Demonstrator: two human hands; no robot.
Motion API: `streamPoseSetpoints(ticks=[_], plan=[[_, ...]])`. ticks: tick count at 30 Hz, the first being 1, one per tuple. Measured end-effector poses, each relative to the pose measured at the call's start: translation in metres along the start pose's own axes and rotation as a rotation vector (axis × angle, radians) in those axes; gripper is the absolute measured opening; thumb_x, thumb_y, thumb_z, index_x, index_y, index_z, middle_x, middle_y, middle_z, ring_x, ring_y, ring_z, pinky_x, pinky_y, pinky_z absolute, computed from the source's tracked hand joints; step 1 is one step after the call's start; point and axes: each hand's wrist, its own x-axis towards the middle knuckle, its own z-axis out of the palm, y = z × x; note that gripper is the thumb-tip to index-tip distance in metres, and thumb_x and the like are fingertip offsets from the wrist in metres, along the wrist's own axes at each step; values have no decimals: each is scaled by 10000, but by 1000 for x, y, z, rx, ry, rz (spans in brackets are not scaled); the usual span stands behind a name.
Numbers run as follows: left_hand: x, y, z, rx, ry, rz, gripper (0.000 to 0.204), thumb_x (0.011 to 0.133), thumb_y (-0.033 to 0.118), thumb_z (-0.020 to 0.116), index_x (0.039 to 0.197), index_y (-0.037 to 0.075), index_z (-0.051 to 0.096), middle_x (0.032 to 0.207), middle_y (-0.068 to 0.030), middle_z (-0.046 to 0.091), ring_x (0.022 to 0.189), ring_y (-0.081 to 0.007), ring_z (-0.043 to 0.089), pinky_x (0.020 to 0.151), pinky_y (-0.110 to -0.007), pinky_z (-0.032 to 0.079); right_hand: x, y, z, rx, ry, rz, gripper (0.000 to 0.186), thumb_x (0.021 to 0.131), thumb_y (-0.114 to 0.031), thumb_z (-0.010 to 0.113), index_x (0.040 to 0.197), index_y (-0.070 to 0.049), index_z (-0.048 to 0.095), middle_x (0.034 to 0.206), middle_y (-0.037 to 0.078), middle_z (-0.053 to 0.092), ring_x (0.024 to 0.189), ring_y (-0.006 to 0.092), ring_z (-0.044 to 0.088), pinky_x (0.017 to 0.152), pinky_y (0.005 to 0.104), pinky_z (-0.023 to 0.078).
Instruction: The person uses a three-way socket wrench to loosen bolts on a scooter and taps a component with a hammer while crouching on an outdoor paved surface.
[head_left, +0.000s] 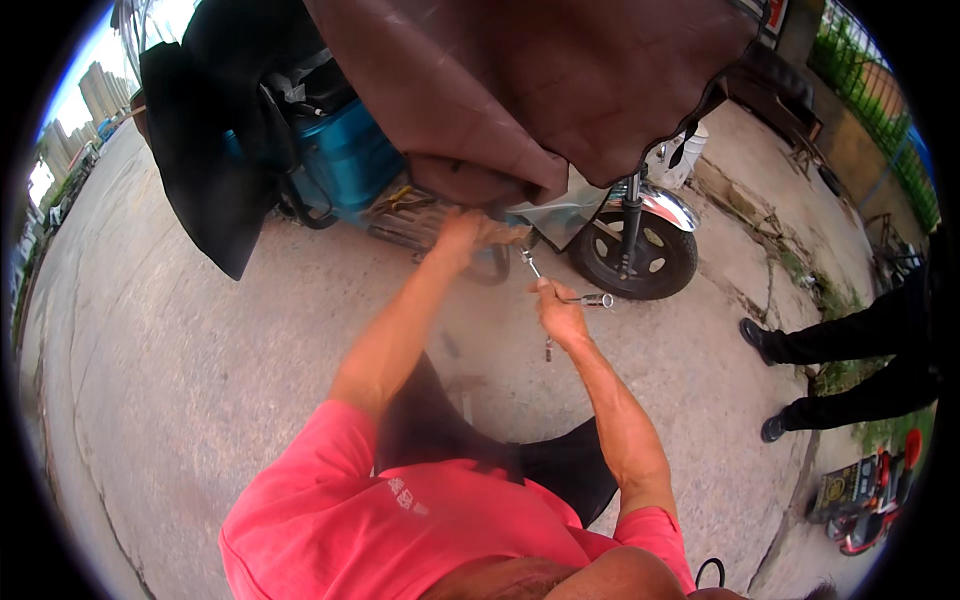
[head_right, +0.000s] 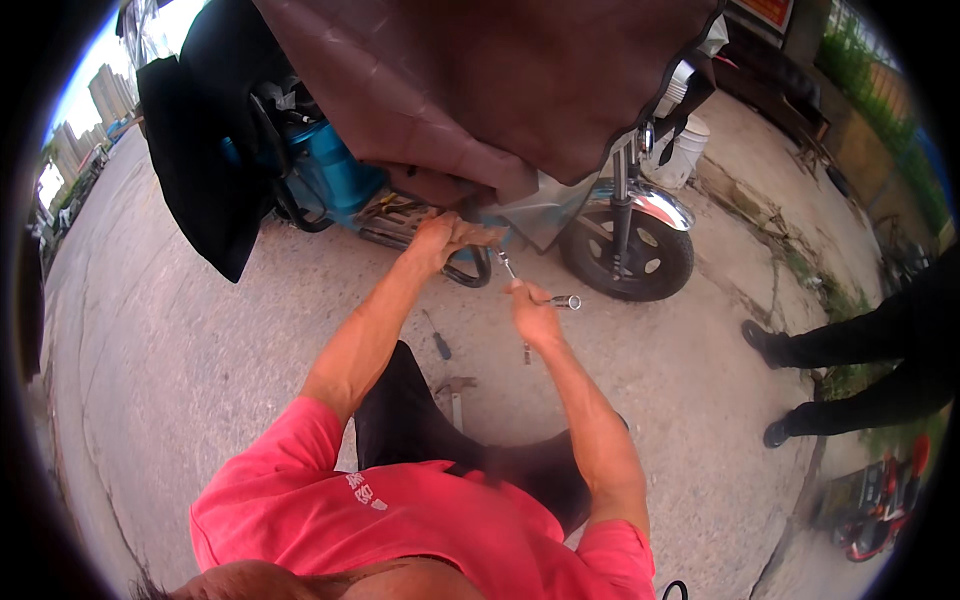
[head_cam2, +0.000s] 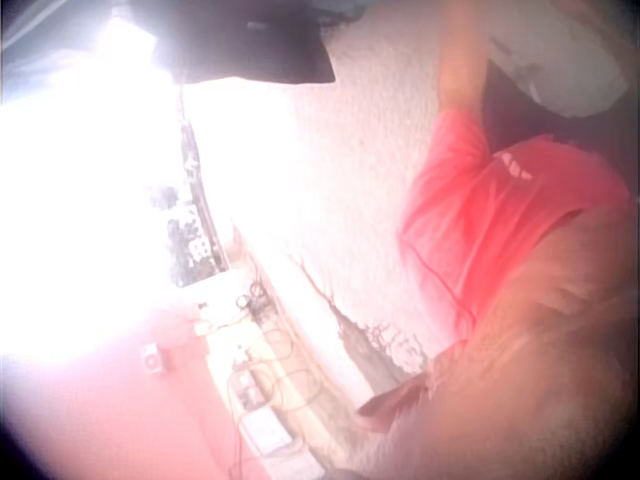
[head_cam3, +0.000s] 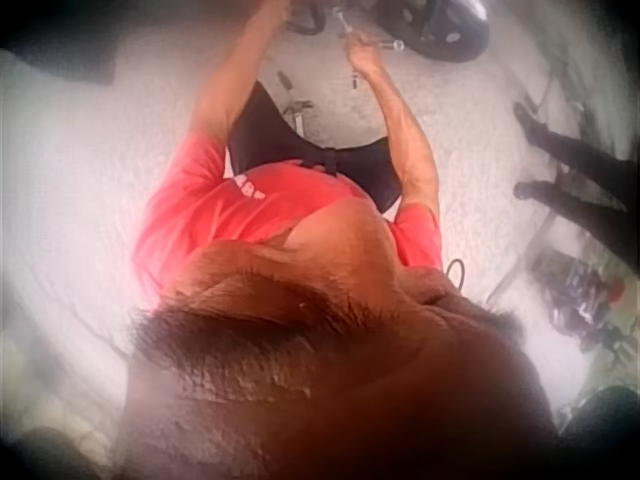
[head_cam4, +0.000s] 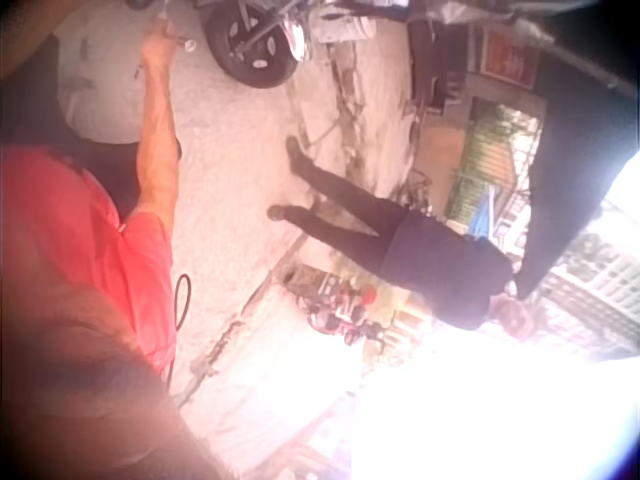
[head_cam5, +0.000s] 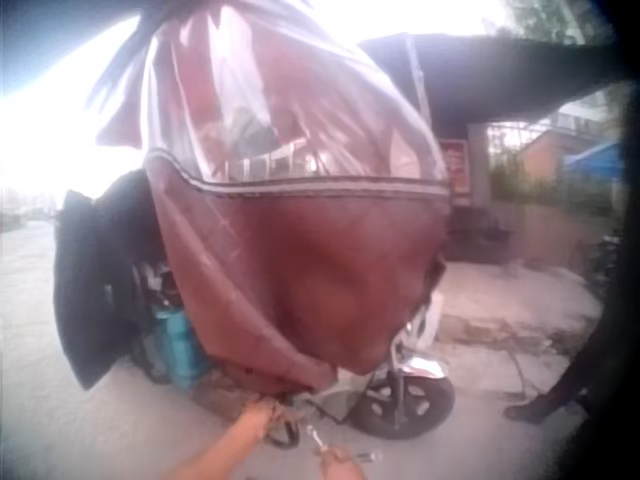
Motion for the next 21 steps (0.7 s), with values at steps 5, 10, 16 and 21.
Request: streamPoseSetpoints(ticks=[5,10,16,21], plan=[[-13,13,7,-161,-112,-13,265,933,15,459,1113,-115,314,1076,-356,598,971,-469,693,839,-506,587,5,5,-7,-97,25,-87,431,1031,-386,454,1047,-27,692,739,102,589,742,225,571,726,383,445],[22,-20,-18,-191,29,39,157,960,8,464,1084,94,421,858,-81,536,767,-242,606,699,-374,531,-2,-8,-6,409,-114,134,402,1060,-347,444,997,-23,673,648,-4,516,533,104,458,494,307,373],[36,-35,-27,-192,-75,30,68,979,64,465,1035,56,427,890,-108,570,971,-315,666,923,-483,534,-8,-9,-10,290,-62,94,342,1028,-347,542,1035,-22,651,764,26,626,640,127,595,590,289,481],[29,-33,-26,-149,-89,5,106,990,106,460,1076,54,426,937,-125,599,1062,-335,665,957,-509,519,-5,-4,-25,310,-79,57,305,1007,-321,584,1058,-26,646,830,52,677,709,135,648,652,286,524]])
